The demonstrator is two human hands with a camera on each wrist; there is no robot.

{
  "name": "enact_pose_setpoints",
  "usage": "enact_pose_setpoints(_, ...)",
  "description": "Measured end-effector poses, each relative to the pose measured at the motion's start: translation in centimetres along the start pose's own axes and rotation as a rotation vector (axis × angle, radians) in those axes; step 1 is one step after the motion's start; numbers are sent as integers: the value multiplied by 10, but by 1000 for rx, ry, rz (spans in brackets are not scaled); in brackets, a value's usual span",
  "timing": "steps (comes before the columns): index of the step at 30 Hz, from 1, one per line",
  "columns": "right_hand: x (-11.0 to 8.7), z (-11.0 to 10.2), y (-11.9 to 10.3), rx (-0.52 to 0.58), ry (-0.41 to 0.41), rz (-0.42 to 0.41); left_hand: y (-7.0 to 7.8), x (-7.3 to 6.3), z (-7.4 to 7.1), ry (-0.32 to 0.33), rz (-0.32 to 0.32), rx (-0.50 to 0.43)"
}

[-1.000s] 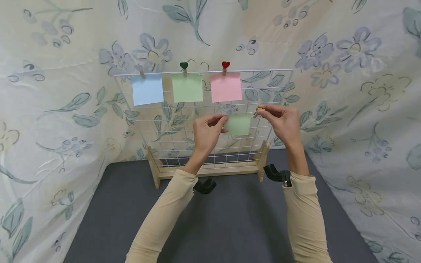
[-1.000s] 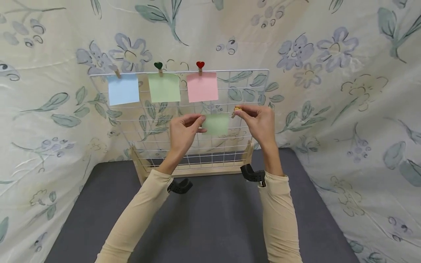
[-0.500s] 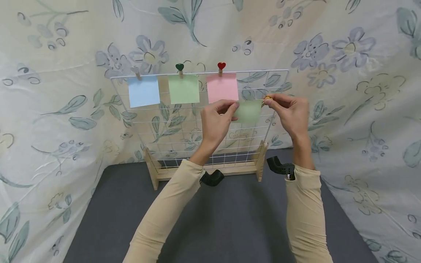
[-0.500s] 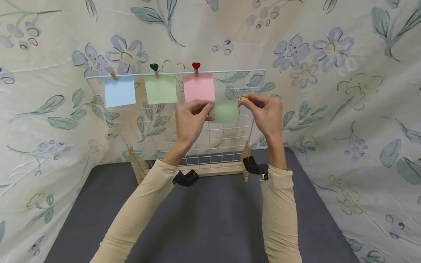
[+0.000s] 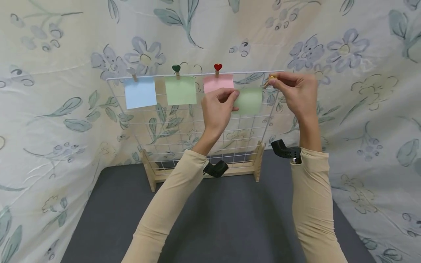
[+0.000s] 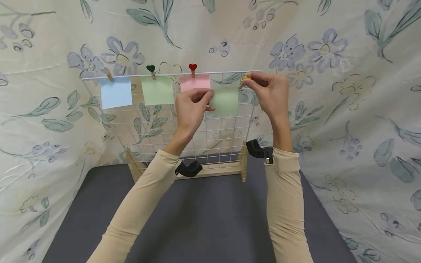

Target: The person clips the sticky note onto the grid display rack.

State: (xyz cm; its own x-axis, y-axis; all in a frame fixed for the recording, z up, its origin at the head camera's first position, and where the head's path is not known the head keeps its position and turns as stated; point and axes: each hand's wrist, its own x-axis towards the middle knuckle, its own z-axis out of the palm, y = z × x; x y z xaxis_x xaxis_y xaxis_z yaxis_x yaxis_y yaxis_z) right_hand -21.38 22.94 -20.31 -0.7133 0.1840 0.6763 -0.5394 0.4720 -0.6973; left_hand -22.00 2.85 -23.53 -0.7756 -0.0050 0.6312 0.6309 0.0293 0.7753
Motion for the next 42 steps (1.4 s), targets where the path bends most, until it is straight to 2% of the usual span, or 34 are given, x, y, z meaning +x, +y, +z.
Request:
enact_pose_setpoints(7, 25, -6, -9, 47, -19, -22, 4, 9, 7, 22, 16, 9)
enact_pose_setpoints(12, 38, -9, -11, 49, -49, -8, 4, 17, 12, 20, -5, 98)
enact_pose_setpoints(18, 49, -1, -9, 99, -131, 51, 3, 25, 19, 35, 15, 214)
enact_pose_setpoints(21, 53, 3, -9, 87, -168, 72, 4, 28, 21, 43, 12, 232)
enact_pose_setpoints(28, 56, 4, -13, 60, -248, 118, 4, 31, 24, 86, -39, 257)
enact_pose_setpoints(35, 60, 3, -17, -61, -311, 100, 0, 35, 24, 117, -48, 222)
enact_pose_setpoints(39, 61, 2, -17, -140, -340, 78, -1, 39, 25, 115, -52, 201)
enact_pose_setpoints(42, 61, 2, -18, -161, -351, 68, 0, 40, 26, 115, -59, 190)
